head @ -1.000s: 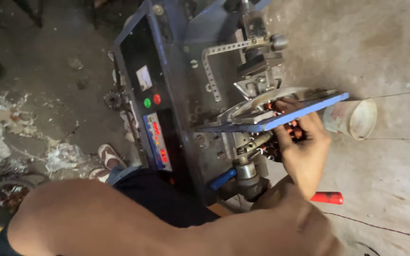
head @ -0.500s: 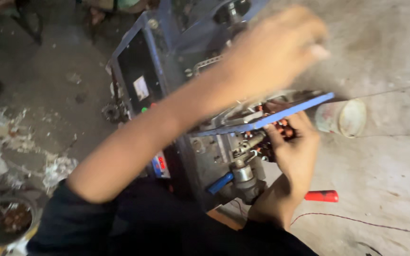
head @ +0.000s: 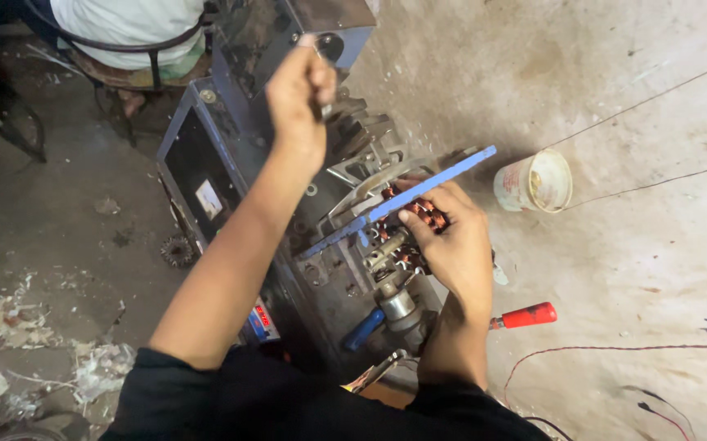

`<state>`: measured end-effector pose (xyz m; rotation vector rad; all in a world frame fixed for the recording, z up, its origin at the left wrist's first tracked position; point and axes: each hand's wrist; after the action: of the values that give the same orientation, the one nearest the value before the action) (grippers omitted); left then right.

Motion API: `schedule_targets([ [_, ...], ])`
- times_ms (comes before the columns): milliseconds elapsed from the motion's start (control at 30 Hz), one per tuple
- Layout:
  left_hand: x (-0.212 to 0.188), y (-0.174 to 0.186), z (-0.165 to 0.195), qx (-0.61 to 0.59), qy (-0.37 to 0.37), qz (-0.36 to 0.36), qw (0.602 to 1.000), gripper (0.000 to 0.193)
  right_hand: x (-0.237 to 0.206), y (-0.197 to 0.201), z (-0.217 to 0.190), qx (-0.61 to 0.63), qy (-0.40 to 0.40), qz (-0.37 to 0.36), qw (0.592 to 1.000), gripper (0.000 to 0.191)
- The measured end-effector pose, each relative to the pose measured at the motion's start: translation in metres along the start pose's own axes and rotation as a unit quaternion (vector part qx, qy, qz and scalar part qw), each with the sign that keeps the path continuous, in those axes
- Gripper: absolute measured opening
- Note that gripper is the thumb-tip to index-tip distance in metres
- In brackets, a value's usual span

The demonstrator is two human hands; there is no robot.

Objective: The person is assembling a small electrical component, likely a motor stator, by hand. They repeatedly insert small copper wire loops into the slots of the component, which is held in a machine. The person uses both hands to manipulate the wires and the component.

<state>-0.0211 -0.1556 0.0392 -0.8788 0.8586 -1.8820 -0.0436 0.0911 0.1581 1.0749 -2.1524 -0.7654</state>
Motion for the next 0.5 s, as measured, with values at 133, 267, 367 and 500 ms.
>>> schedule_targets([
  [133, -0.02, 0.011, 0.031, 0.119, -0.039, 0.041, 0.991, 0.038, 0.001, 0.002, -0.004, 0.011, 0.041, -0.001, 0.999, 0.038],
  [267, -0.092, 0.027, 0.061, 0.25, -0.114, 0.069, 0.959, 0.035, 0.0, 0.002, -0.004, 0.019, 0.04, 0.003, 0.999, 0.039],
  [367, -0.185, 0.024, 0.059, 0.16, -0.042, -0.006, 0.986, 0.026, -0.001, 0.002, -0.001, 0.023, 0.025, -0.002, 0.999, 0.04],
  [500, -0.254, 0.003, 0.032, 0.458, -0.084, -0.138, 0.874, 0.045, -0.002, -0.002, 0.0, 0.02, 0.041, 0.006, 0.999, 0.037],
])
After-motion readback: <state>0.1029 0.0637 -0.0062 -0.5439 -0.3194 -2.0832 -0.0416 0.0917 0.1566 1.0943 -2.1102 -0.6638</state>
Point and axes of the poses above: each hand's wrist, its own x-axis towards the middle knuckle, its own y-axis out of the back of the hand, z = x × y, and after that the axes turned 5 degrees about x, right-handed
